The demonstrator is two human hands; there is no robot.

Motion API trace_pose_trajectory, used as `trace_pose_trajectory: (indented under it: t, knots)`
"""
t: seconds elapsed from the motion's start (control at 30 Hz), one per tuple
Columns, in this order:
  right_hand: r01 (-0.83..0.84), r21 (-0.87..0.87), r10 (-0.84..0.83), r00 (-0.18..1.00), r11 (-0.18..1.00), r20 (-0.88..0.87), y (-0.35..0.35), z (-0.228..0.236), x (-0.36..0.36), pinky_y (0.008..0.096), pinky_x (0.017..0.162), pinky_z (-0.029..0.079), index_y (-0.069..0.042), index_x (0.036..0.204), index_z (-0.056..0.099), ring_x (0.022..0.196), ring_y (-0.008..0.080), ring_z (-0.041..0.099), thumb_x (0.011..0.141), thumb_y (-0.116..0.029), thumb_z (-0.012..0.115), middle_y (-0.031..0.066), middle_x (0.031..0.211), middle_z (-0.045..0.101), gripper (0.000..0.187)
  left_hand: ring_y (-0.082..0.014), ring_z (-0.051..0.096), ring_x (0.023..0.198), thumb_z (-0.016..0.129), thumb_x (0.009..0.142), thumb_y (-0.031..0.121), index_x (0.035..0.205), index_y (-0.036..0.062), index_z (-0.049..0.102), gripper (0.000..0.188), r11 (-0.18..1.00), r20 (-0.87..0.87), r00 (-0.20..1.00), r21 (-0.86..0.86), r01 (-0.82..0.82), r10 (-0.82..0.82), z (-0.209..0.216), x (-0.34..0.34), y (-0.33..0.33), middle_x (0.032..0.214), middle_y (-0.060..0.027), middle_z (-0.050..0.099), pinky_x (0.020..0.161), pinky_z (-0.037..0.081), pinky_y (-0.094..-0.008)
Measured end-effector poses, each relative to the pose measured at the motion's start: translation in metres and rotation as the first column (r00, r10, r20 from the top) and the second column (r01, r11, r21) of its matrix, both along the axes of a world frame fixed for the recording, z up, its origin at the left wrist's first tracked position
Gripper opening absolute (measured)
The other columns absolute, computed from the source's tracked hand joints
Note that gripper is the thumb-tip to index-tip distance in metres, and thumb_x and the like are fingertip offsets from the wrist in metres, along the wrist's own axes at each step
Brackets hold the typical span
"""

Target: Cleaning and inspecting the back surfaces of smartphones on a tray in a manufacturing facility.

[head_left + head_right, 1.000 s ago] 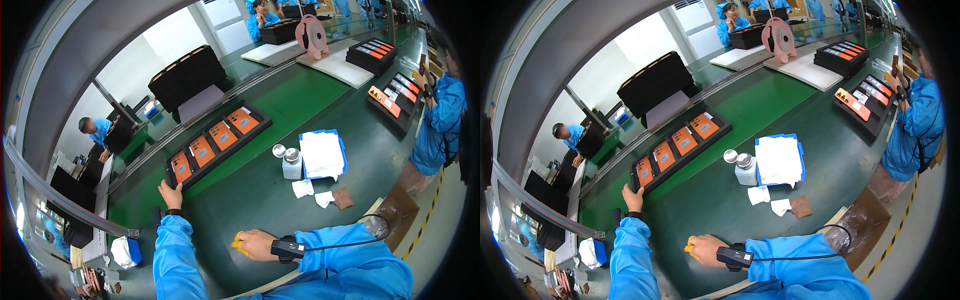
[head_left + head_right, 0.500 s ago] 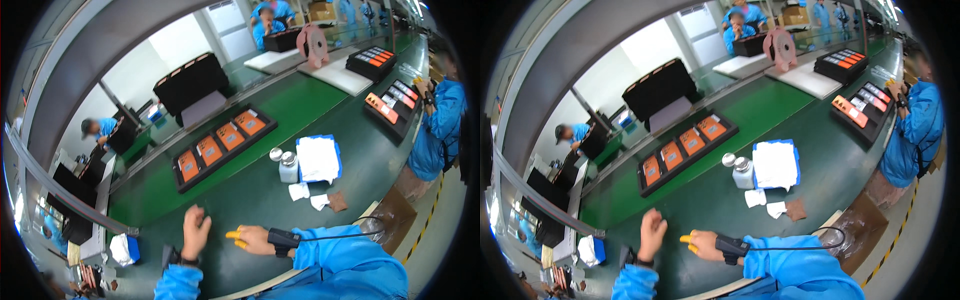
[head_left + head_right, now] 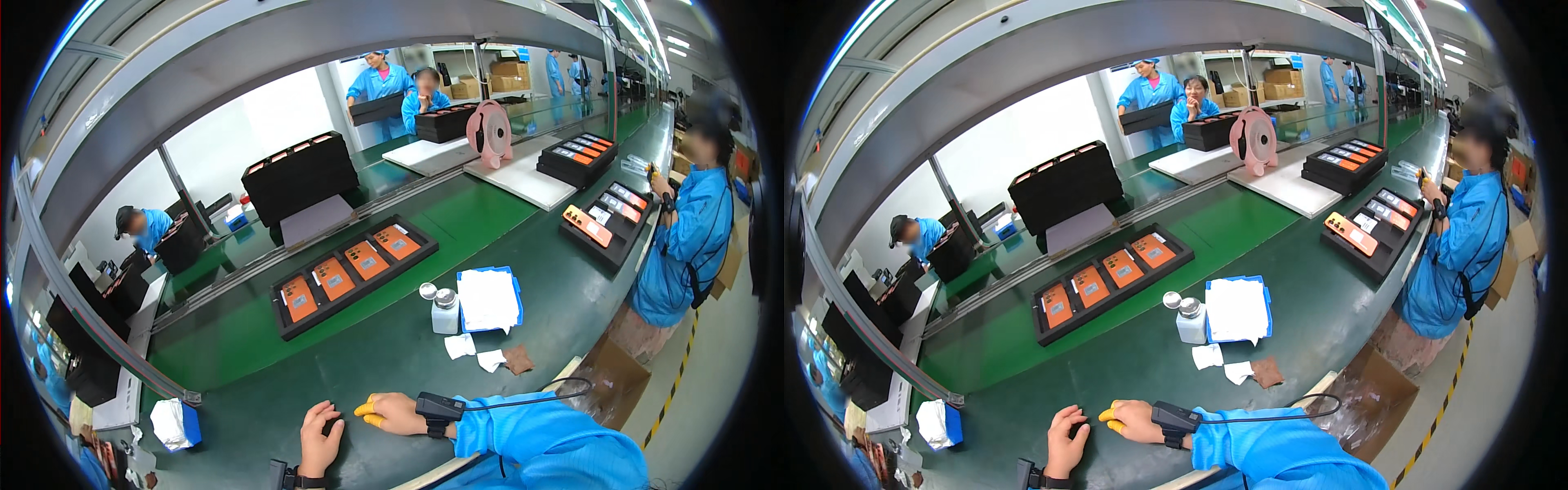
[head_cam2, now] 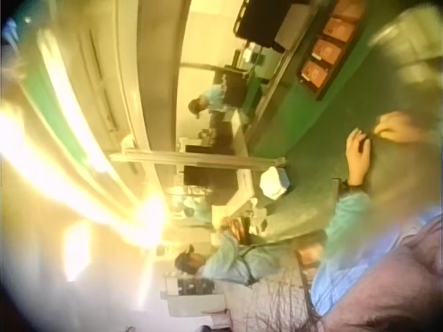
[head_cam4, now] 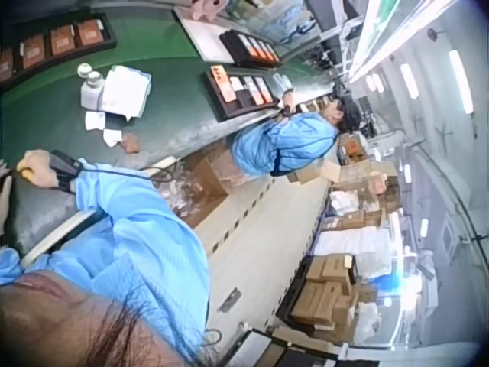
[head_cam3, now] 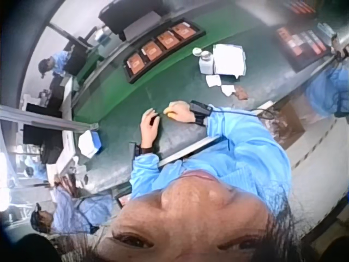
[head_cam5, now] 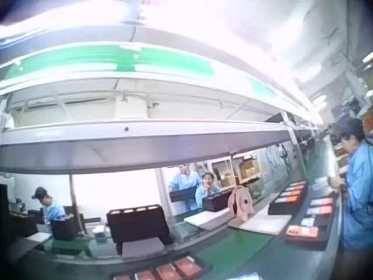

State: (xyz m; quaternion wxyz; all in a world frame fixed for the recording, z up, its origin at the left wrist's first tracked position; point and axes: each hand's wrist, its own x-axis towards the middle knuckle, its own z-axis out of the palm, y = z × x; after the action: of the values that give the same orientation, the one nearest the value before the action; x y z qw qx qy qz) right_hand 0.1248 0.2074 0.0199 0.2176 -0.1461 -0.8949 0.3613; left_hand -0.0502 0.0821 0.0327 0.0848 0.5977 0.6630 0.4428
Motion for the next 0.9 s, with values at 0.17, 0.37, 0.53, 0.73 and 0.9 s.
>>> trace_pose_trajectory:
  t: [0.17,0.37,0.53,0.73,0.9]
  knots:
    - [-0.007,0.018,0.007,1.000,1.000,0.013,-0.0008,0.0062,0.0022,0.0398,0.074,0.049,-0.006,0.112,0.065,0.084,0.0323,0.060,0.089,-0.016,0.057,0.0144,0.092,0.061,0.026,-0.0279,0.064,0.099,0.067,0.078,0.002,0.089,-0.0007,0.067,0.011,0.998,0.062,0.998,0.055,-0.034,0.031,-0.0022,-0.0036,-0.0006,0.108,-0.0161,0.064,0.086,0.050,-0.0351]
    - [-0.020,0.006,0.020,1.000,1.000,0.004,-0.0020,0.0064,0.0013,0.0401,0.074,0.049,-0.004,0.108,0.066,0.085,0.0317,0.060,0.088,-0.015,0.057,0.0142,0.093,0.061,0.024,-0.0265,0.065,0.095,0.065,0.079,0.002,0.089,0.0000,0.068,0.010,0.998,0.063,0.998,0.053,-0.027,0.024,-0.0034,-0.0073,-0.0004,0.106,-0.0157,0.065,0.084,0.051,-0.0338]
    - [-0.027,0.007,0.027,1.000,1.000,-0.003,-0.0053,0.0072,0.0014,0.0400,0.074,0.048,-0.005,0.109,0.066,0.085,0.0314,0.059,0.088,-0.015,0.057,0.0135,0.093,0.060,0.025,-0.0270,0.065,0.097,0.067,0.079,0.004,0.090,0.0001,0.068,0.011,0.997,0.103,0.993,0.045,-0.069,0.064,0.0029,-0.0021,-0.0045,0.103,-0.0151,0.067,0.085,0.050,-0.0343]
    - [-0.019,0.027,0.018,1.000,0.999,0.014,-0.0045,0.0051,0.0036,0.0403,0.073,0.049,-0.005,0.107,0.066,0.083,0.0317,0.060,0.088,-0.015,0.058,0.0134,0.092,0.060,0.024,-0.0266,0.065,0.097,0.066,0.080,0.004,0.090,0.0003,0.068,0.011,0.998,0.140,0.988,0.030,-0.063,0.058,-0.0030,-0.0027,-0.0012,0.103,-0.0149,0.067,0.085,0.050,-0.0343]
    - [-0.039,0.014,0.038,0.999,0.999,0.038,-0.0057,0.0027,0.0001,0.0402,0.074,0.049,-0.005,0.106,0.067,0.083,0.0320,0.060,0.087,-0.015,0.058,0.0133,0.092,0.060,0.023,-0.0268,0.065,0.096,0.067,0.081,0.005,0.090,0.0004,0.068,0.011,0.996,0.117,0.991,0.055,-0.070,0.063,-0.0028,-0.0048,-0.0056,0.103,-0.0147,0.067,0.084,0.051,-0.0342]
